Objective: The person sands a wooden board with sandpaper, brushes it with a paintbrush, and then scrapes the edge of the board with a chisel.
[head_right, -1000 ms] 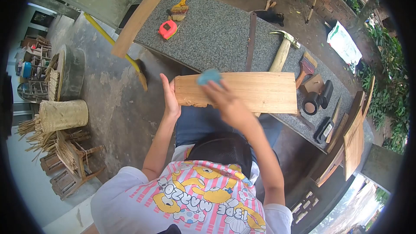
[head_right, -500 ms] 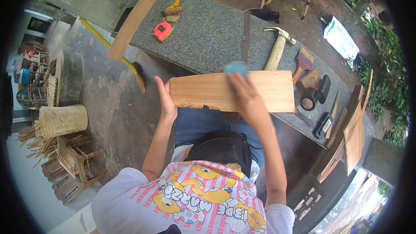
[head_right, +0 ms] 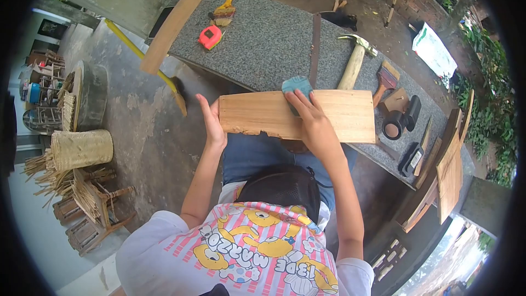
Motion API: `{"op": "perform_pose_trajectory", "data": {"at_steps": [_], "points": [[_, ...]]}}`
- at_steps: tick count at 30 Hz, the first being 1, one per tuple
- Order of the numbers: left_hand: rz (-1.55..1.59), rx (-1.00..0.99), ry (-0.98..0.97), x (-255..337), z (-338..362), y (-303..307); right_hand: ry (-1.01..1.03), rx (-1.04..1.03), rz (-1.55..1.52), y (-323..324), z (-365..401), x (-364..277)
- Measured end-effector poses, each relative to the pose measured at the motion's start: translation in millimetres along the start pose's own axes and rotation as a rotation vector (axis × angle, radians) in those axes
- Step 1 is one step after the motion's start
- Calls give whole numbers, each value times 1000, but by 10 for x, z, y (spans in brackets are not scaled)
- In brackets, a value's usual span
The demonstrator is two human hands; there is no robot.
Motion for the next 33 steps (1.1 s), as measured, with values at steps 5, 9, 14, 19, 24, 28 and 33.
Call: {"op": "perform_pose_trajectory", "data": {"at_steps": [5, 9, 14, 19, 24, 28, 33], "points": [[102, 0, 16, 46, 46, -129, 214, -42, -41, -478, -197, -452], [109, 68, 83, 5, 29, -5, 341, -157, -223, -564, -224, -588], [42, 3, 7, -26, 4, -9, 148, -61, -126, -276, -300, -192], [60, -12, 36, -15, 1, -4, 284, -31, -60, -486, -138, -493], [62, -2, 8, -12, 26, 13, 270, -137, -122, -363, -156, -327], [67, -38, 1, -63, 6, -1, 143, 34, 11, -562, -277, -421], [186, 242, 82, 70, 103, -126, 370, -120, -226, -735, -210, -626]]}}
Point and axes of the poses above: each hand's wrist, its own z-axis away from the middle knuckle, its own y-axis out of the back of the hand, x = y × z, the point moved 2 cm from there along -z, towards the middle knuckle, and after that the axes turned 1 degree about z, right-handed, at the moved point
